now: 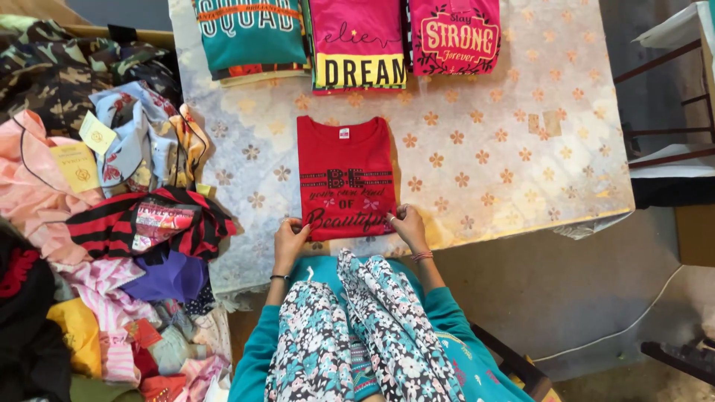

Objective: Folding various t-shirts and garments on a floral table cloth.

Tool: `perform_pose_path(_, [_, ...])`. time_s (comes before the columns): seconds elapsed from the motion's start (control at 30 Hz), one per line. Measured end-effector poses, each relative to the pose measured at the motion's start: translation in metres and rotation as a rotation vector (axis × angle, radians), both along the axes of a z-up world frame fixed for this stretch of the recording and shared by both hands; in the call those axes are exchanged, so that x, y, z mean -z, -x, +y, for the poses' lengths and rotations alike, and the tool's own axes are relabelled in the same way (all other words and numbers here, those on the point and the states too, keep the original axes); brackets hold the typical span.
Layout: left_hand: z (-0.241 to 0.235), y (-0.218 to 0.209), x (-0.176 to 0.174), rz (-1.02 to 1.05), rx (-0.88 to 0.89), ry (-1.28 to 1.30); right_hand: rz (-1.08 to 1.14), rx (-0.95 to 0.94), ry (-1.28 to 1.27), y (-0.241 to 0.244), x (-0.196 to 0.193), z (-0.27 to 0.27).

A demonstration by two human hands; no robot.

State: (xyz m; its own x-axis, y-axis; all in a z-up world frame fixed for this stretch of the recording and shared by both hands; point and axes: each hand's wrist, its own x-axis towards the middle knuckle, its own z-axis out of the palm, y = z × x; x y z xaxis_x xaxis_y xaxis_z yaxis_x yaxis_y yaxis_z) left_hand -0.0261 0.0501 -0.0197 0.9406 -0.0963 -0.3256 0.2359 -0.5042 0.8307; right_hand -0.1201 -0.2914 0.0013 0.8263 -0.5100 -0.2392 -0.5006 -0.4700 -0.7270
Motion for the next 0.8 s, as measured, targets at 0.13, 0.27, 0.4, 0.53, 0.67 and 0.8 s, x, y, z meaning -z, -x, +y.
perform_pose_path(0.13, [-0.008,-0.030,0.006,0.037,-0.067,-0.007,-0.019,0.049,-0.194,-0.037,-0.009,-0.011])
perform_pose_path(0.27, [-0.030,-0.090,0.008,-0.012,-0.064,-0.068,0.010,0.149,-0.558,-0.090,0.024,-0.039])
perform_pose_path(0.4, [-0.062,-0.154,0.010,-0.020,-0.111,-0.007,-0.038,0.225,-0.657,-0.144,0.059,-0.060])
perform_pose_path(0.53, [-0.077,-0.192,0.044,-0.144,-0.011,0.158,-0.209,0.119,-0.758,-0.177,0.062,-0.058])
perform_pose_path(0.67, [-0.082,-0.208,0.078,-0.260,-0.150,0.611,-0.497,0.152,-0.676,-0.189,0.095,-0.076])
perform_pose_path(0.8, [-0.071,-0.209,0.053,0.159,-0.204,0.632,-0.274,0.259,-0.554,-0.188,0.059,-0.068])
